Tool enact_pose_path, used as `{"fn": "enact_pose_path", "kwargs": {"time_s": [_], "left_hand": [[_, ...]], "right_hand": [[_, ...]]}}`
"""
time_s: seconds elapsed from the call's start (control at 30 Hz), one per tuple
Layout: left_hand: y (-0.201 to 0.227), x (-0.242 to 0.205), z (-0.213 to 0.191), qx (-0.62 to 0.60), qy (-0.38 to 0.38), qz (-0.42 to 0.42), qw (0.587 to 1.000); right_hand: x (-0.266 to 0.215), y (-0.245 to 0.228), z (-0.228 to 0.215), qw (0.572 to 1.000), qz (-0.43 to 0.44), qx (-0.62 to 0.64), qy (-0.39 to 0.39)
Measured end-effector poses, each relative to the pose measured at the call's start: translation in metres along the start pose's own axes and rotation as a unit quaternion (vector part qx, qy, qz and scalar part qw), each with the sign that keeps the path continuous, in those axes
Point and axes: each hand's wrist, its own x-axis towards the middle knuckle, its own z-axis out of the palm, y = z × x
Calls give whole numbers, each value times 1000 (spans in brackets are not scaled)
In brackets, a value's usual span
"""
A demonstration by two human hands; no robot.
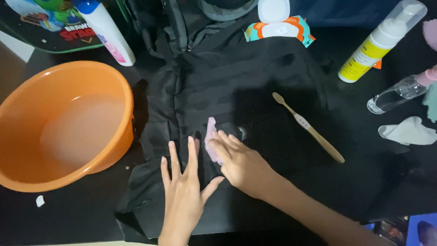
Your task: The person cleans a black backpack by applying liquid from a tube, scrubbing the area with a toothbrush, wiping it with a cloth, and then rinsing the cloth in a basin of water to continue wiping the surface.
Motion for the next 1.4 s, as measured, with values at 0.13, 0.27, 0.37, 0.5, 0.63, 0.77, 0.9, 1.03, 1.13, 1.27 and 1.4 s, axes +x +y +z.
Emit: {"fn": "enact_pose_path", "kwargs": {"time_s": [0.13, 0.27, 0.37, 0.5, 0.63, 0.77, 0.9, 1.03, 1.13, 1.27, 1.4], "left_hand": [[-7, 2, 1, 5, -25, 22, 999], [-13, 0, 5, 39, -8, 51, 998], [-15, -2, 5, 55, -21, 55, 997], [-13, -1, 11, 71, 8, 57, 996], [-13, -1, 11, 95, 13, 65, 993], [-13, -1, 9, 82, -10, 61, 995], [-14, -3, 11, 88, 15, 67, 994], [-14, -3, 13, 89, 17, 64, 994], [-11, -2, 11, 87, 25, 65, 994], [-12, 1, 2, 24, -24, 63, 997], [23, 25, -27, -56, -104, -10, 993]], "right_hand": [[-25, -7, -19, 994, -48, -37, -94], [-62, -2, -46, 973, -76, -53, -211], [-66, -15, -86, 994, 9, -46, -99], [-95, 36, -71, 950, 224, -202, -87], [-36, -23, -63, 933, 310, -147, -113], [-62, -26, 15, 965, 185, -154, -106], [-78, 3, -29, 967, 190, -95, -142], [-113, 50, -59, 964, 180, -190, -32], [-114, 53, -71, 960, 238, -147, -20], [-112, 57, -86, 927, 360, -69, 78], [-92, 41, -100, 925, 320, -42, 200]]}}
